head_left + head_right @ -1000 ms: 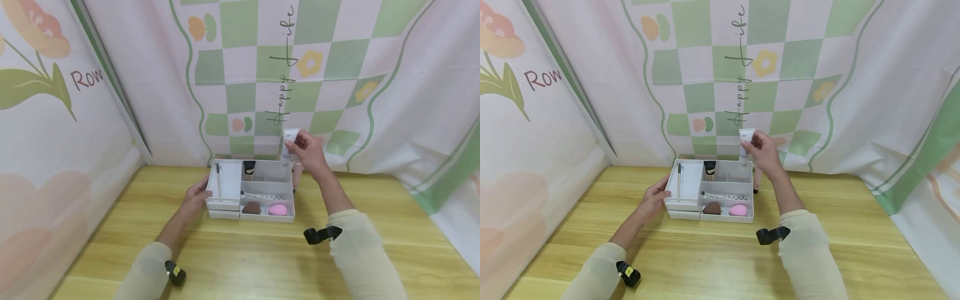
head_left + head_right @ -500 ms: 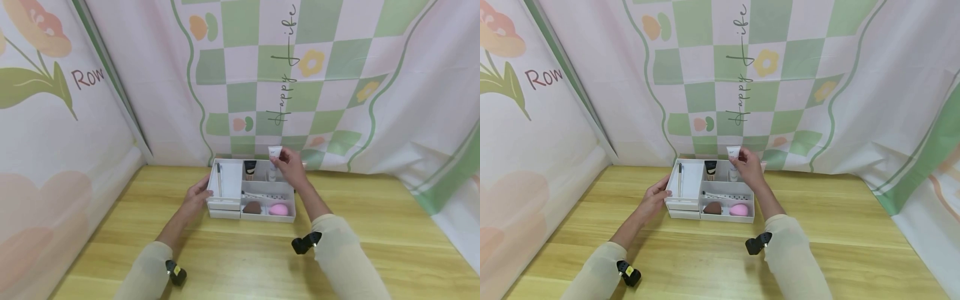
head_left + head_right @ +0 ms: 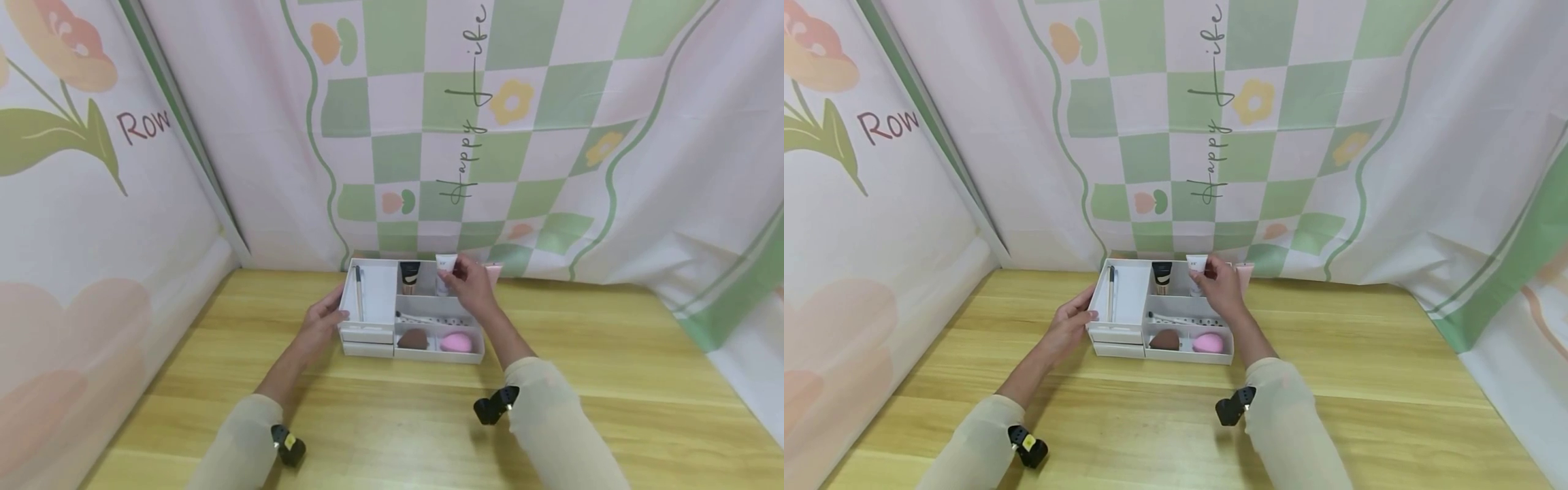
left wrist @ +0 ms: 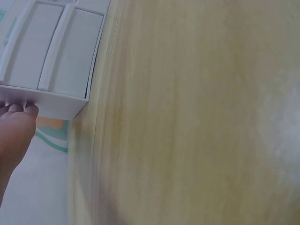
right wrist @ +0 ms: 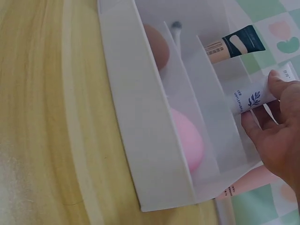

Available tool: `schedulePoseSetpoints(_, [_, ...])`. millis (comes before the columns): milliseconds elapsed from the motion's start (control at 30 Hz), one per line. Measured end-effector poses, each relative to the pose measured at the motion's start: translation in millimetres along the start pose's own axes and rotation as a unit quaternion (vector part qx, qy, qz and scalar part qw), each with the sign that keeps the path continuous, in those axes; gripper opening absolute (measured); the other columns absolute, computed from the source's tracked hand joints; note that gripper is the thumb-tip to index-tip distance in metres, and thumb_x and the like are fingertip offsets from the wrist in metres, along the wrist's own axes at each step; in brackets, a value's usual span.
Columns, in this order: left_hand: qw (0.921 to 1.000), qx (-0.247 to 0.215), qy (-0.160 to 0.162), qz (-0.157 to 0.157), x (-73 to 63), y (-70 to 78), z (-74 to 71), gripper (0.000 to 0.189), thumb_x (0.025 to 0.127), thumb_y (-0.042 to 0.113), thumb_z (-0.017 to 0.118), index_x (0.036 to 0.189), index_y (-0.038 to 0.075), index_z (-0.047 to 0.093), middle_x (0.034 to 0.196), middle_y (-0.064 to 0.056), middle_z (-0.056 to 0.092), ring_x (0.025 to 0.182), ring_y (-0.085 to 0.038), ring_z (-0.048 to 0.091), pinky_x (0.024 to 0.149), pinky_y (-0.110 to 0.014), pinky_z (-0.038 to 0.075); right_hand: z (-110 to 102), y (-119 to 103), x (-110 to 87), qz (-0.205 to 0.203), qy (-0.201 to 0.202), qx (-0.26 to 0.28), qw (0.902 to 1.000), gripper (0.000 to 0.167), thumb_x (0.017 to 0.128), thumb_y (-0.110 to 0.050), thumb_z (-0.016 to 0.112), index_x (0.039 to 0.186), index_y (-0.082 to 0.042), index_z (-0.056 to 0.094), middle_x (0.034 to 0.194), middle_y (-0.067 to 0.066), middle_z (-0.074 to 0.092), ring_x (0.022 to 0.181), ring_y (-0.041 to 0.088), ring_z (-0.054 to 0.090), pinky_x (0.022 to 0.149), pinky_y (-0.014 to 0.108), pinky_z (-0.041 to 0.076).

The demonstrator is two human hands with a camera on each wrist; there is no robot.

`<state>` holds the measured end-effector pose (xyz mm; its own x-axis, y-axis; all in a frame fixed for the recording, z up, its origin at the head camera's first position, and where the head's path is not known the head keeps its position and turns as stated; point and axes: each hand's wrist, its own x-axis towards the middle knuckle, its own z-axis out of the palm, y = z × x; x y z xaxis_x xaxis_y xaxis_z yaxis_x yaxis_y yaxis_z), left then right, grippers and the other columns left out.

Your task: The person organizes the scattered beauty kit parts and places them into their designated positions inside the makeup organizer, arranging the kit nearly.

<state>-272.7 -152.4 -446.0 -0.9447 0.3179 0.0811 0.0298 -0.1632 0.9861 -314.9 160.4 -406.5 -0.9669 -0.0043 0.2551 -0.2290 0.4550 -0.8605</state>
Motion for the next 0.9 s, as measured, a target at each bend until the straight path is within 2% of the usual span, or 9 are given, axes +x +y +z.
schedulePoseSetpoints(100, [1.0000, 0.000, 0.001, 0.003, 0.6, -0.1, 0.1, 0.067, 0.099, -0.002, 0.046, 0.160, 0.000, 0.018, 0.172, -0.015, 0.011, 0.161, -0.032, 0.012, 0.128, -0.037, 0.022, 0.5, 4.6, -1.1, 0.001, -0.004, 0.001, 1.0000, 0.032, 0.096, -0.003, 0.064, 0.124, 0.011, 0.059, 0.124, 0.032, 0.065, 0.115, 0.041, 0.065, 0.103, 0.045, 0.059])
schedulePoseSetpoints(133, [1.0000, 0.001, 0.001, 0.005, 0.7, 0.0, 0.1, 0.067, 0.099, -0.003, 0.046, 0.160, -0.001, 0.018, 0.172, -0.015, 0.011, 0.161, -0.032, 0.012, 0.128, -0.037, 0.021, 0.7, 5.9, -1.3, 0.002, -0.005, 0.001, 1.0000, 0.032, 0.096, -0.003, 0.064, 0.124, 0.011, 0.059, 0.124, 0.033, 0.065, 0.116, 0.041, 0.065, 0.104, 0.047, 0.058])
schedulePoseSetpoints(233, [1.0000, 0.001, 0.002, 0.006, 0.7, 0.0, 0.0, 0.067, 0.098, -0.003, 0.046, 0.160, -0.001, 0.018, 0.172, -0.015, 0.011, 0.160, -0.033, 0.012, 0.128, -0.038, 0.021, 1.0, 8.5, -1.7, 0.007, -0.008, -0.001, 0.9999, 0.031, 0.097, -0.004, 0.064, 0.124, 0.011, 0.059, 0.124, 0.032, 0.065, 0.116, 0.040, 0.065, 0.102, 0.038, 0.059])
schedulePoseSetpoints(400, [1.0000, -0.001, 0.003, 0.005, 0.6, 0.2, 0.2, 0.068, 0.098, -0.003, 0.046, 0.160, -0.001, 0.018, 0.172, -0.016, 0.010, 0.161, -0.033, 0.012, 0.128, -0.037, 0.021, 2.6, 10.4, -1.7, 0.007, -0.010, -0.003, 0.9999, 0.028, 0.097, -0.004, 0.064, 0.120, 0.011, 0.060, 0.120, 0.031, 0.066, 0.110, 0.033, 0.064, 0.085, 0.012, 0.053])
schedulePoseSetpoints(567, [1.0000, 0.001, 0.004, 0.006, 0.0, 1.2, 0.8, 0.068, 0.098, -0.003, 0.046, 0.160, -0.002, 0.018, 0.172, -0.016, 0.010, 0.161, -0.033, 0.011, 0.128, -0.037, 0.021, 3.2, 11.4, -1.5, 0.007, -0.015, -0.003, 0.9999, 0.027, 0.097, -0.003, 0.064, 0.119, 0.011, 0.061, 0.120, 0.032, 0.067, 0.108, 0.032, 0.064, 0.081, 0.008, 0.050])
schedulePoseSetpoints(733, [0.9999, -0.001, -0.001, 0.011, -0.4, 1.1, 0.6, 0.068, 0.098, -0.004, 0.045, 0.160, -0.003, 0.017, 0.172, -0.017, 0.010, 0.160, -0.034, 0.011, 0.128, -0.037, 0.021, 2.6, 11.4, -1.6, 0.012, -0.023, 0.000, 0.9997, 0.029, 0.097, -0.004, 0.063, 0.121, 0.011, 0.060, 0.123, 0.032, 0.066, 0.113, 0.036, 0.065, 0.089, 0.015, 0.055])
schedulePoseSetpoints(900, [0.9999, -0.002, -0.005, 0.016, -0.1, -0.1, -0.2, 0.068, 0.098, -0.004, 0.045, 0.160, -0.004, 0.016, 0.172, -0.018, 0.009, 0.160, -0.034, 0.010, 0.128, -0.037, 0.020, 1.3, 10.3, -2.3, 0.028, -0.030, 0.004, 0.9992, 0.031, 0.099, -0.006, 0.062, 0.125, 0.009, 0.058, 0.128, 0.031, 0.064, 0.119, 0.038, 0.063, 0.102, 0.034, 0.058])
